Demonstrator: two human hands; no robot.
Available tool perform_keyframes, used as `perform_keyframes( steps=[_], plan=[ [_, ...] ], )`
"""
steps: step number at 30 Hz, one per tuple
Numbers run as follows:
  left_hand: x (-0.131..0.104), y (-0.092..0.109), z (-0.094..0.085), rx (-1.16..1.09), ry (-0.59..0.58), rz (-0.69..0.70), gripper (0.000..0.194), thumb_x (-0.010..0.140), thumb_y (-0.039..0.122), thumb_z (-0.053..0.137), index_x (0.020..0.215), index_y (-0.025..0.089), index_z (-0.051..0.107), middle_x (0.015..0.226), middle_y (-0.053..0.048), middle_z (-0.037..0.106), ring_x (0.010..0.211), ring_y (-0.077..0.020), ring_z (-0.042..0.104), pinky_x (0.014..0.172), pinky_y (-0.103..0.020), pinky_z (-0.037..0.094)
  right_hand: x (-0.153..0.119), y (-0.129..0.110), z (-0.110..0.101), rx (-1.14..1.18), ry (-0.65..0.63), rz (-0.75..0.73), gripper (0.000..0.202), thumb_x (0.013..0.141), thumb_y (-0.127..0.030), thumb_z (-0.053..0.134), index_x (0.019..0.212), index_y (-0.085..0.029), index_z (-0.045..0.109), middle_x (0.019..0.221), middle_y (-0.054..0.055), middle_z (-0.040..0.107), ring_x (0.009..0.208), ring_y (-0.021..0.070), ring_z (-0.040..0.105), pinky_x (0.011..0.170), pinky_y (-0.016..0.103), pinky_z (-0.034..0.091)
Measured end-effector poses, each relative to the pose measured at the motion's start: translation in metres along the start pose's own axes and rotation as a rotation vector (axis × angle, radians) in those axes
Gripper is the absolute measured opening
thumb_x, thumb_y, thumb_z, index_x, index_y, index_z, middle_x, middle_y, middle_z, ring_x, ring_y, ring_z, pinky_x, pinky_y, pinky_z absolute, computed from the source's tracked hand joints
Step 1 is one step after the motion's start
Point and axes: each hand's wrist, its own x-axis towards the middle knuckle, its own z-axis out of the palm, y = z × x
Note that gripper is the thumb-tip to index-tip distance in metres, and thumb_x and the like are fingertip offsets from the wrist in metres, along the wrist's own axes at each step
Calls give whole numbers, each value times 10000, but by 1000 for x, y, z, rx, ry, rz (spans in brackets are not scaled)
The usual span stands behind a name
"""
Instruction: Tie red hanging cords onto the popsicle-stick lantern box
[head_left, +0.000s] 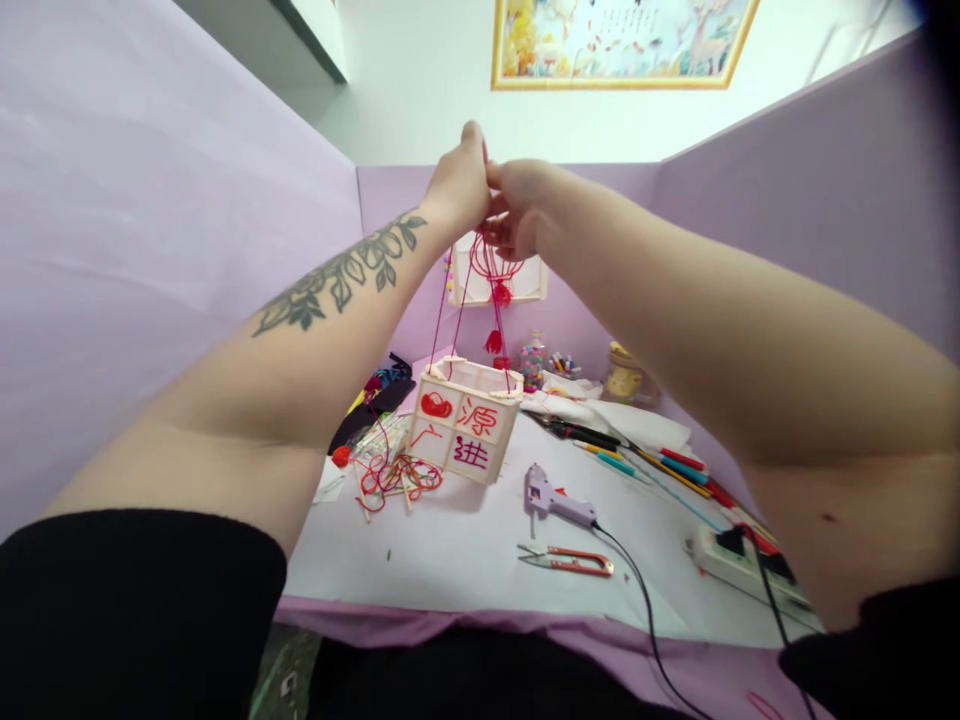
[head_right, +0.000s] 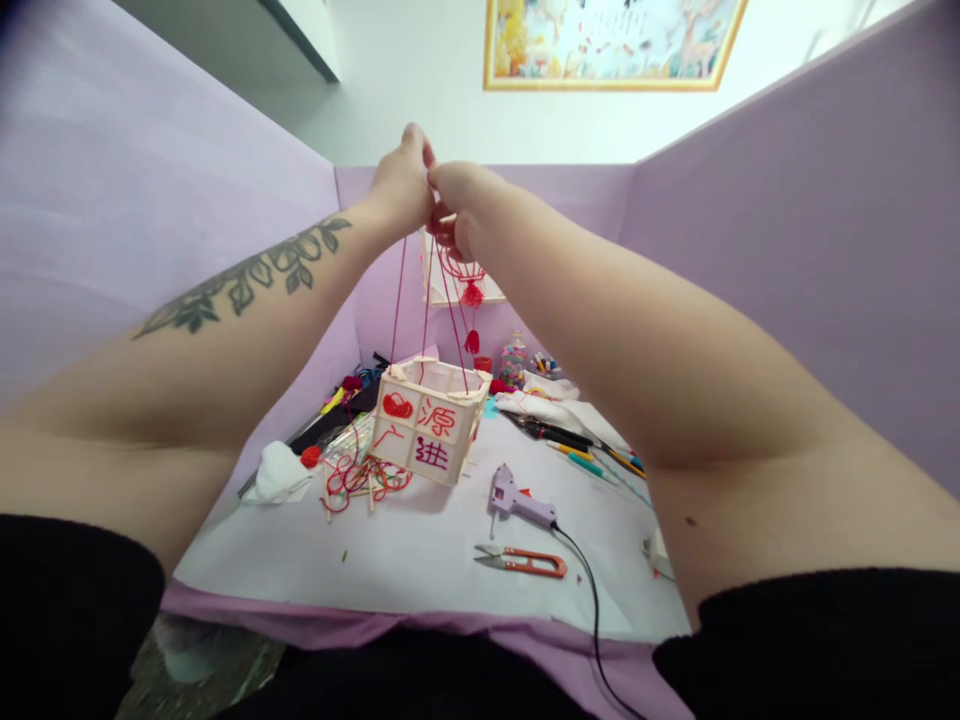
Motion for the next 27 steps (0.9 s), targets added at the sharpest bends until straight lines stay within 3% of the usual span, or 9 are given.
perform_keyframes(
  steps=[2, 6, 11, 15, 18, 21, 27],
  plan=[
    [-1, -2, 0, 104, 21, 68, 253, 821, 209, 576, 1063, 171, 518, 889, -92, 578, 893, -317, 592, 754, -433, 424, 1, 2, 2, 27, -39, 3, 276, 924, -399, 417, 764, -180, 468, 646, -6, 527, 645, 126, 488, 646, 298, 322],
    [-1, -14, -3, 88, 36, 107, 280, 775, 244, 608, 1047, 248, 538, 923, -63, 619, 961, -318, 580, 789, -423, 408, -1, 0, 2, 85, -14, 9, 296, 944, -352, 363, 731, -176, 467, 581, -12, 499, 606, 117, 487, 641, 297, 330],
    [-7, -29, -11, 50, 55, 110, 244, 789, 298, 563, 1023, 346, 517, 864, -11, 631, 890, -257, 555, 725, -411, 418, 2, -7, 1, 161, -12, 21, 343, 951, -451, 364, 795, -192, 526, 623, 27, 546, 602, 155, 501, 580, 299, 362],
    [-6, -33, -11, -49, 107, -13, 321, 779, 344, 629, 1078, 341, 512, 817, 8, 637, 855, -222, 543, 682, -387, 411, 7, -2, 10, 239, -83, 31, 275, 944, -415, 394, 849, -188, 517, 645, 22, 539, 607, 147, 535, 541, 263, 398],
    [0, -30, -10, -126, 124, -202, 465, 709, 274, 685, 1137, 283, 504, 847, -37, 648, 858, -271, 584, 699, -422, 409, 6, 3, 15, 227, -58, -34, 240, 957, -332, 368, 838, -171, 500, 639, 22, 534, 602, 128, 544, 561, 241, 421],
    [5, -24, -10, -168, 94, -272, 497, 678, 229, 693, 1135, 259, 499, 852, -56, 655, 884, -306, 609, 735, -456, 413, 2, 5, 15, 171, -50, -51, 267, 951, -304, 352, 819, -139, 515, 625, 45, 530, 618, 150, 553, 580, 259, 449],
    [3, -16, -13, -18, 55, -49, 421, 658, 197, 660, 1056, 261, 536, 929, -70, 661, 958, -336, 607, 743, -485, 455, -1, 2, 8, 180, -92, -31, 440, 968, -383, 285, 935, -46, 566, 670, 108, 575, 702, 202, 585, 564, 262, 474]
  ],
)
